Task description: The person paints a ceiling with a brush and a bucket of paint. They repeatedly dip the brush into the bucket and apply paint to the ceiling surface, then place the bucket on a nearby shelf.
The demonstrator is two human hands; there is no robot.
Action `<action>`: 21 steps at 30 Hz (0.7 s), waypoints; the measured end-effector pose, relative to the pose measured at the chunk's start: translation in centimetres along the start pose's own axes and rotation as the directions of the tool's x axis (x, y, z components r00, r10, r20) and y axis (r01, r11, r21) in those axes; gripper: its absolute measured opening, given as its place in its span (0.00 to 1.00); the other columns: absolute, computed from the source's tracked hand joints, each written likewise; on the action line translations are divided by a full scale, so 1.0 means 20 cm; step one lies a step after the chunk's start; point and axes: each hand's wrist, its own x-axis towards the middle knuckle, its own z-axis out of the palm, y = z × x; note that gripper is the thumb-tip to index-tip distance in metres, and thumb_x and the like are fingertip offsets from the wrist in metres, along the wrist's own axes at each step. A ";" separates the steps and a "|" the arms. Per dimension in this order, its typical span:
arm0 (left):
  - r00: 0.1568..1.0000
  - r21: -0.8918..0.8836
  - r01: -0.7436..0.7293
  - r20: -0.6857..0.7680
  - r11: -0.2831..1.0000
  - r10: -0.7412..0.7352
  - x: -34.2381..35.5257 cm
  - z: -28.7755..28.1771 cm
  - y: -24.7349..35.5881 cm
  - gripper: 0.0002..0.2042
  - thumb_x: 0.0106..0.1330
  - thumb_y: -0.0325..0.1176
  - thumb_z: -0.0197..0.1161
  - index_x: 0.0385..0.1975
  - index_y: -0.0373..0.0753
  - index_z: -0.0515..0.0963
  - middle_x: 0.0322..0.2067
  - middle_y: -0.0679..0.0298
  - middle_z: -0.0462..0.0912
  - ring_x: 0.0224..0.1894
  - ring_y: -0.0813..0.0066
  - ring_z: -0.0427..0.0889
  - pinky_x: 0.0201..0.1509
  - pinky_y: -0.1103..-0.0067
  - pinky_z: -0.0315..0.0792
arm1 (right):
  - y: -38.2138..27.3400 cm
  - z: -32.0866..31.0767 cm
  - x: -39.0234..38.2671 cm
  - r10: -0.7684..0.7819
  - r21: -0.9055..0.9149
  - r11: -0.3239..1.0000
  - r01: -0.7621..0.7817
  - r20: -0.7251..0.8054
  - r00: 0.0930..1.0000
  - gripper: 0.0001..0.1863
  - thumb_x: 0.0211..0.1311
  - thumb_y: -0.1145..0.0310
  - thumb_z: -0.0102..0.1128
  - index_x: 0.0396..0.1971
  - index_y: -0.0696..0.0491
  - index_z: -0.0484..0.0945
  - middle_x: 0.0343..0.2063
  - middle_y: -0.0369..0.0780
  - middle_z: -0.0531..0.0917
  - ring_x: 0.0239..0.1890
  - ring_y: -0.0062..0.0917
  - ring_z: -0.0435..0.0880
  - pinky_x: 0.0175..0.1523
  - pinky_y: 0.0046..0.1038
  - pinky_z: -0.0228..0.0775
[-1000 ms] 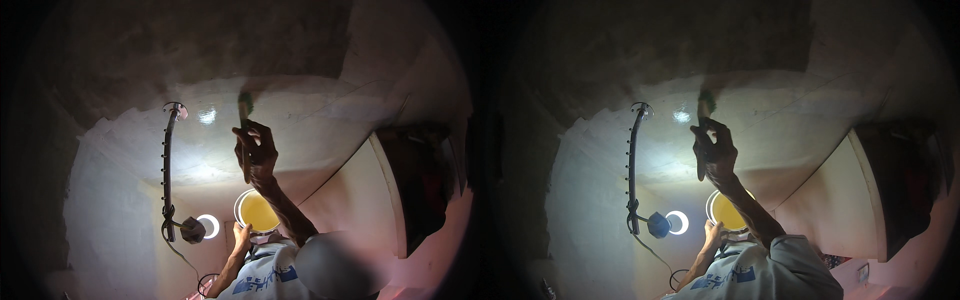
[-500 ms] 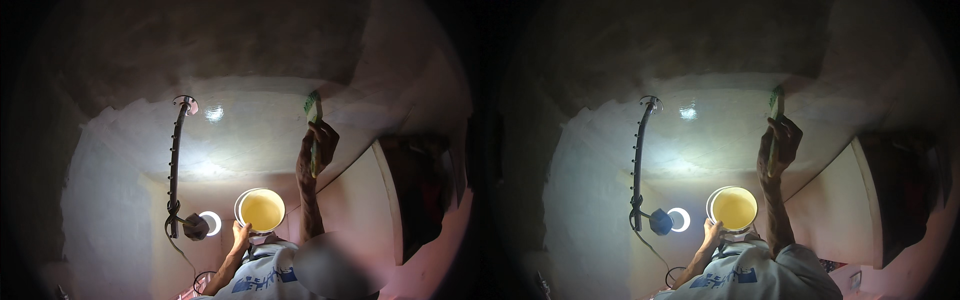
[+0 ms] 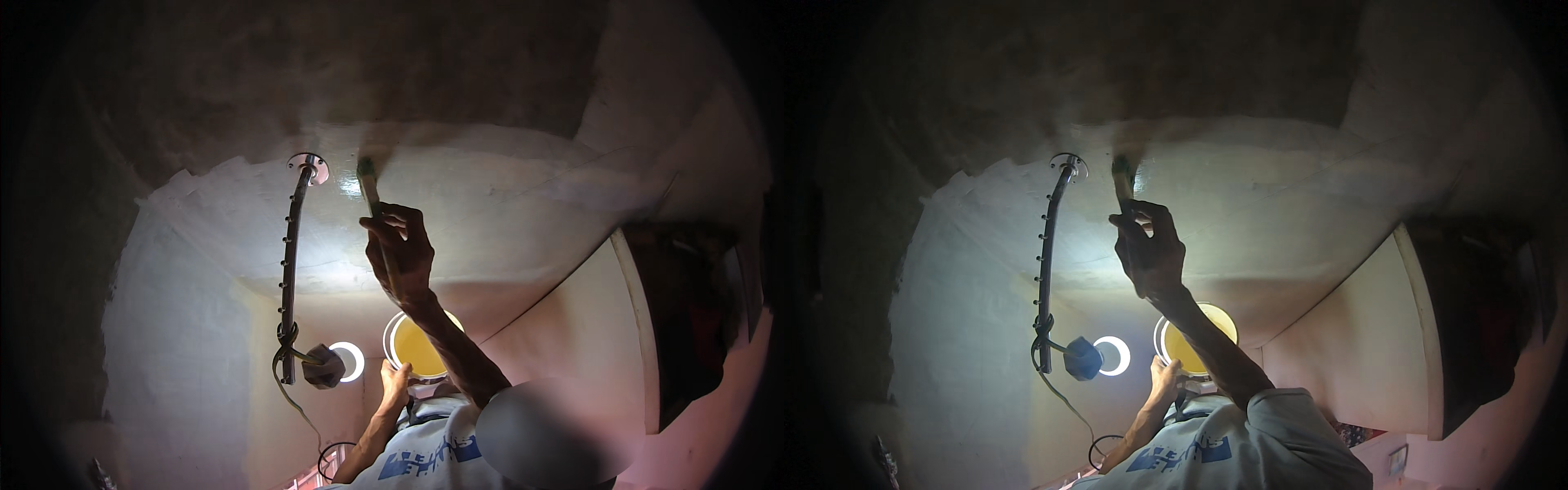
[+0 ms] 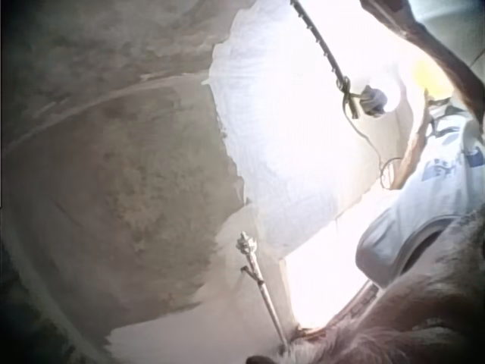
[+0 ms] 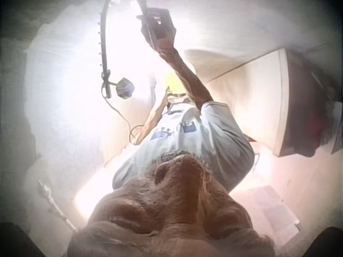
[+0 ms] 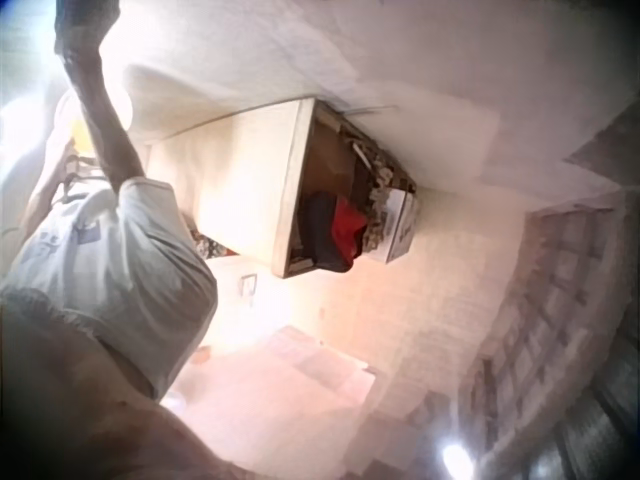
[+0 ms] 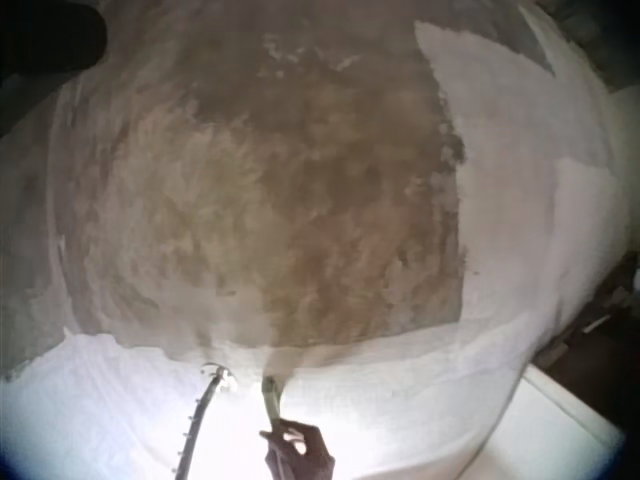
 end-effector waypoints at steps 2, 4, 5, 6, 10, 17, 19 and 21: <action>1.000 -0.008 -0.015 0.007 1.000 0.015 0.01 -0.01 -0.01 0.18 0.59 0.22 0.56 0.50 0.33 0.65 0.39 0.52 0.75 0.35 0.58 0.82 0.34 0.61 0.84 | 0.00 -0.08 0.06 -0.095 0.037 0.994 0.099 -0.099 0.991 0.18 0.54 0.86 0.65 0.43 0.51 0.84 0.43 0.40 0.79 0.31 0.23 0.83 0.33 0.20 0.75; 1.000 -0.015 -0.027 0.000 1.000 0.027 0.02 -0.02 -0.02 0.18 0.59 0.22 0.56 0.50 0.33 0.65 0.39 0.52 0.76 0.35 0.58 0.83 0.33 0.61 0.84 | 0.02 -0.22 0.13 -0.201 -0.114 0.976 0.187 -0.131 0.971 0.17 0.53 0.89 0.64 0.42 0.56 0.84 0.43 0.41 0.79 0.34 0.20 0.81 0.33 0.19 0.73; 0.997 -0.023 -0.031 0.068 0.999 0.033 0.05 -0.01 -0.05 0.18 0.59 0.21 0.55 0.50 0.32 0.66 0.40 0.52 0.77 0.36 0.59 0.83 0.33 0.62 0.85 | 0.00 -0.34 0.16 -0.169 -0.119 0.982 0.150 -0.176 0.970 0.18 0.53 0.90 0.64 0.42 0.56 0.83 0.42 0.41 0.79 0.36 0.22 0.81 0.33 0.21 0.74; 0.995 -0.054 -0.063 0.068 0.997 0.066 0.10 -0.08 -0.12 0.18 0.59 0.21 0.55 0.50 0.32 0.66 0.40 0.52 0.77 0.36 0.59 0.83 0.33 0.63 0.85 | 0.05 -0.36 0.15 -0.232 -0.228 0.955 0.188 -0.188 0.954 0.17 0.53 0.90 0.63 0.42 0.57 0.83 0.43 0.41 0.78 0.36 0.23 0.81 0.34 0.23 0.74; 0.995 -0.038 -0.056 0.078 0.998 0.058 0.07 -0.06 -0.09 0.18 0.59 0.19 0.54 0.51 0.31 0.67 0.41 0.51 0.78 0.37 0.59 0.84 0.32 0.65 0.86 | 0.04 -0.52 0.16 -0.234 -0.379 0.917 0.122 -0.267 0.935 0.16 0.55 0.88 0.62 0.42 0.56 0.83 0.45 0.42 0.76 0.40 0.29 0.81 0.39 0.27 0.76; 0.999 -0.054 -0.029 0.013 0.998 0.030 0.01 -0.03 -0.03 0.20 0.58 0.22 0.58 0.51 0.32 0.65 0.40 0.52 0.76 0.36 0.58 0.83 0.32 0.64 0.85 | -0.09 -0.28 0.04 -0.067 -0.021 0.998 0.065 -0.100 0.993 0.14 0.56 0.86 0.63 0.41 0.55 0.84 0.47 0.42 0.77 0.44 0.27 0.82 0.44 0.25 0.77; 0.998 -0.057 -0.041 0.042 0.997 0.044 0.04 -0.05 -0.06 0.18 0.58 0.20 0.54 0.50 0.32 0.65 0.40 0.52 0.77 0.37 0.58 0.84 0.35 0.64 0.85 | -0.05 -0.19 0.03 -0.042 0.094 0.995 0.043 -0.017 0.999 0.14 0.55 0.85 0.65 0.41 0.54 0.85 0.47 0.41 0.79 0.41 0.24 0.83 0.41 0.23 0.77; 0.998 -0.051 -0.065 0.012 0.997 0.066 0.05 -0.07 -0.08 0.19 0.58 0.20 0.54 0.50 0.31 0.65 0.40 0.52 0.76 0.38 0.57 0.84 0.36 0.62 0.85 | 0.00 -0.10 0.03 -0.018 0.226 0.974 0.011 0.028 0.999 0.15 0.55 0.85 0.66 0.42 0.53 0.85 0.47 0.41 0.80 0.38 0.24 0.84 0.38 0.23 0.77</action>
